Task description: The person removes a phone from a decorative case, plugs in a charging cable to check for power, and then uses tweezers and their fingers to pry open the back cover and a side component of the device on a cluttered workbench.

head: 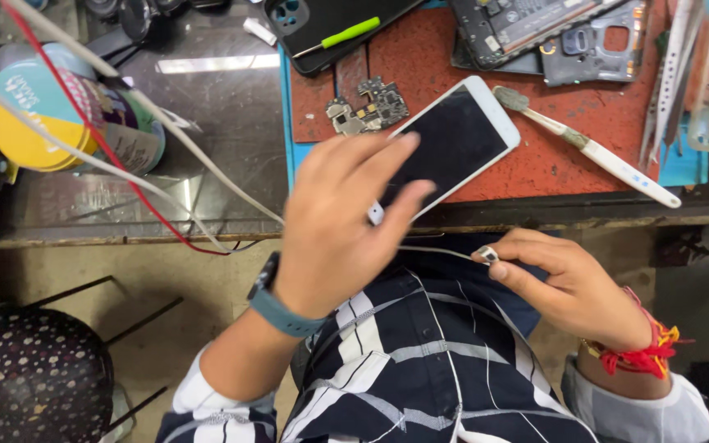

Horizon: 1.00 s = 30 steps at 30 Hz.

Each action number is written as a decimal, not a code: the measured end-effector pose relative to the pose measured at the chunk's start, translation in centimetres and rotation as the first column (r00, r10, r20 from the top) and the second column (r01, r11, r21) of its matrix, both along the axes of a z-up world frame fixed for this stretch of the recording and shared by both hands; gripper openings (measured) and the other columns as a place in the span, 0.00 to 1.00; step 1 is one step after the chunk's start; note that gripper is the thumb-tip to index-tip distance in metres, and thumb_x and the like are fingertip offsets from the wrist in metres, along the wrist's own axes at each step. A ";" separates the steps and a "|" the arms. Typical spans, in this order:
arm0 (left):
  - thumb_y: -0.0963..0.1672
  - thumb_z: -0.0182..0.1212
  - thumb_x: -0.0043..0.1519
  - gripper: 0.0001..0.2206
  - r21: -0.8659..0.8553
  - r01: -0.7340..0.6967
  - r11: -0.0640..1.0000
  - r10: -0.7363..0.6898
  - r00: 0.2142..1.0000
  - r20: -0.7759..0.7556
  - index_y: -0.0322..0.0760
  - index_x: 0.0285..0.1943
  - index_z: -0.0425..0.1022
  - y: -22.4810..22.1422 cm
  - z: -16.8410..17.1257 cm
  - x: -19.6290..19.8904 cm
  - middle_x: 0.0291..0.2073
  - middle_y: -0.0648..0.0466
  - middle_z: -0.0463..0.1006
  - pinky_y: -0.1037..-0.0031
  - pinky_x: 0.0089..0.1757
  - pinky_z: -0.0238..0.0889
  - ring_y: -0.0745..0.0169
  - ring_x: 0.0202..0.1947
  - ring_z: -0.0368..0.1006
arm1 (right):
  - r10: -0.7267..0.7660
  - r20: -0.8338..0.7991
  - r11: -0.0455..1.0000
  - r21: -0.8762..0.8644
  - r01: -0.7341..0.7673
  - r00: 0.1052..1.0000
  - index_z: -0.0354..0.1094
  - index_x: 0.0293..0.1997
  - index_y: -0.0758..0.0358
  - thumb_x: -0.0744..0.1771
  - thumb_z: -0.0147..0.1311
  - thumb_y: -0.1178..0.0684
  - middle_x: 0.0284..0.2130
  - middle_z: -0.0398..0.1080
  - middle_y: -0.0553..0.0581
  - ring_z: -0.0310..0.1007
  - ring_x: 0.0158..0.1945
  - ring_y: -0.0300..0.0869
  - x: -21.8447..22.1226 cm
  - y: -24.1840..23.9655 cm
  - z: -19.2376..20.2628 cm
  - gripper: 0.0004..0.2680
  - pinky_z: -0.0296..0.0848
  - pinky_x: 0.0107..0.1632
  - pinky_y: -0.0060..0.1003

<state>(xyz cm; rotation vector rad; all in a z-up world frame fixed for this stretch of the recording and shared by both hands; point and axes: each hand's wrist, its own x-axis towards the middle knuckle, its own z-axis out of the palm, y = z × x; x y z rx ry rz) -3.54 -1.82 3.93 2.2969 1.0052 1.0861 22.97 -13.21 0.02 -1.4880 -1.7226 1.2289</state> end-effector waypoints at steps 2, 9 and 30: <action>0.40 0.69 0.66 0.11 0.033 -0.147 0.989 0.143 0.985 0.099 0.37 0.56 0.76 -1.1 -0.9 -2.4 0.45 0.49 0.78 0.69 0.48 0.68 0.56 0.45 0.74 | -0.020 0.035 0.999 -0.038 0.022 0.999 0.76 0.48 0.65 0.67 0.55 0.54 0.39 0.79 0.55 0.80 0.43 0.42 -0.1 -0.2 -0.4 0.09 0.75 0.46 0.35; 0.40 0.65 0.66 0.13 -0.205 -0.699 0.686 0.717 0.600 0.355 0.34 0.56 0.68 -2.3 -3.7 -8.4 0.42 0.57 0.68 0.80 0.36 0.62 0.70 0.36 0.65 | -0.072 0.067 0.995 -0.071 0.076 0.995 0.77 0.46 0.64 0.66 0.55 0.55 0.41 0.81 0.55 0.82 0.44 0.42 -0.5 -0.1 -1.5 0.08 0.76 0.49 0.35; 0.38 0.65 0.67 0.07 -0.332 0.915 0.229 -0.079 0.357 0.931 0.27 0.52 0.77 -4.0 -0.9 -9.7 0.40 0.37 0.83 0.64 0.43 0.80 0.46 0.43 0.84 | 0.479 -0.367 0.878 0.225 -0.423 0.797 0.69 0.57 0.73 0.67 0.62 0.49 0.49 0.75 0.62 0.73 0.61 0.63 -5.2 0.6 0.8 0.18 0.69 0.63 0.53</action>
